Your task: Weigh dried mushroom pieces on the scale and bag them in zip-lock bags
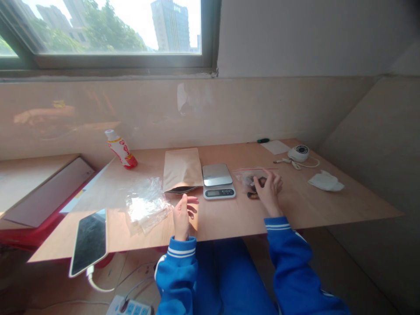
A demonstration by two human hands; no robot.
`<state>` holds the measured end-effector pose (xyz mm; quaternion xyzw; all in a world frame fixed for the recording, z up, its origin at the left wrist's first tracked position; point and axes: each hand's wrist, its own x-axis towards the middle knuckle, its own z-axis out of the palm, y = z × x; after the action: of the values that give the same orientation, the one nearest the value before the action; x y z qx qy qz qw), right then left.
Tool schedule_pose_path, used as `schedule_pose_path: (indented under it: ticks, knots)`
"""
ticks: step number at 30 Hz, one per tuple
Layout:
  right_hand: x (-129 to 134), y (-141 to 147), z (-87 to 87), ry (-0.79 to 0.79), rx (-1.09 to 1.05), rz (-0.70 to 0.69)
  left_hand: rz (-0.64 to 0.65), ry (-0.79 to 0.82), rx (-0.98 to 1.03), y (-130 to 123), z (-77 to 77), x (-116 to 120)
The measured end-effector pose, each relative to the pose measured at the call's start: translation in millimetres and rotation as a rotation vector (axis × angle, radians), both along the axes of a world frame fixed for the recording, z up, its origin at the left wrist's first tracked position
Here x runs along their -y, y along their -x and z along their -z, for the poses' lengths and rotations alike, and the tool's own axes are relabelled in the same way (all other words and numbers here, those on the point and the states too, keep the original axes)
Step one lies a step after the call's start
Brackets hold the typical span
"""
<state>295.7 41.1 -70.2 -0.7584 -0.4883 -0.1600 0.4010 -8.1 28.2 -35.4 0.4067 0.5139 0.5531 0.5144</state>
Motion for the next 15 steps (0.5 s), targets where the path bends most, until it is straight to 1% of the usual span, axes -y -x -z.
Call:
schedule_pose_path:
  ticks: [2, 4, 6, 8, 10, 12, 13, 15]
  knots:
    - [-7.0, 1.7, 8.3, 0.062, -0.016, -0.009, -0.003, 0.011, -0.003, 0.4, -0.7, 0.0]
    - [-20.2, -2.5, 10.8, 0.106, -0.046, -0.005, -0.005, 0.015, -0.007, 1.3, -1.3, -0.1]
    - [-32.6, -7.8, 7.7, 0.122, -0.073, -0.032, -0.003, 0.001, -0.024, 3.3, -1.1, -0.8]
    - [-36.9, -9.8, 2.4, 0.095, -0.082, -0.073, -0.009, -0.046, -0.075, 7.3, 0.6, -2.4]
    - [-29.1, -6.9, -0.8, 0.031, -0.07, -0.101, -0.041, -0.119, -0.183, 13.3, 3.5, -5.1]
    - [-10.4, -0.7, 1.3, -0.007, -0.045, -0.155, -0.087, -0.211, -0.355, 21.1, 6.6, -9.4]
    - [1.3, 2.5, 4.4, 0.009, -0.031, -0.201, -0.107, -0.261, -0.458, 25.5, 7.8, -12.3]
    - [25.0, 7.5, 13.1, 0.101, -0.015, -0.316, -0.123, -0.358, -0.672, 34.3, 8.9, -20.5]
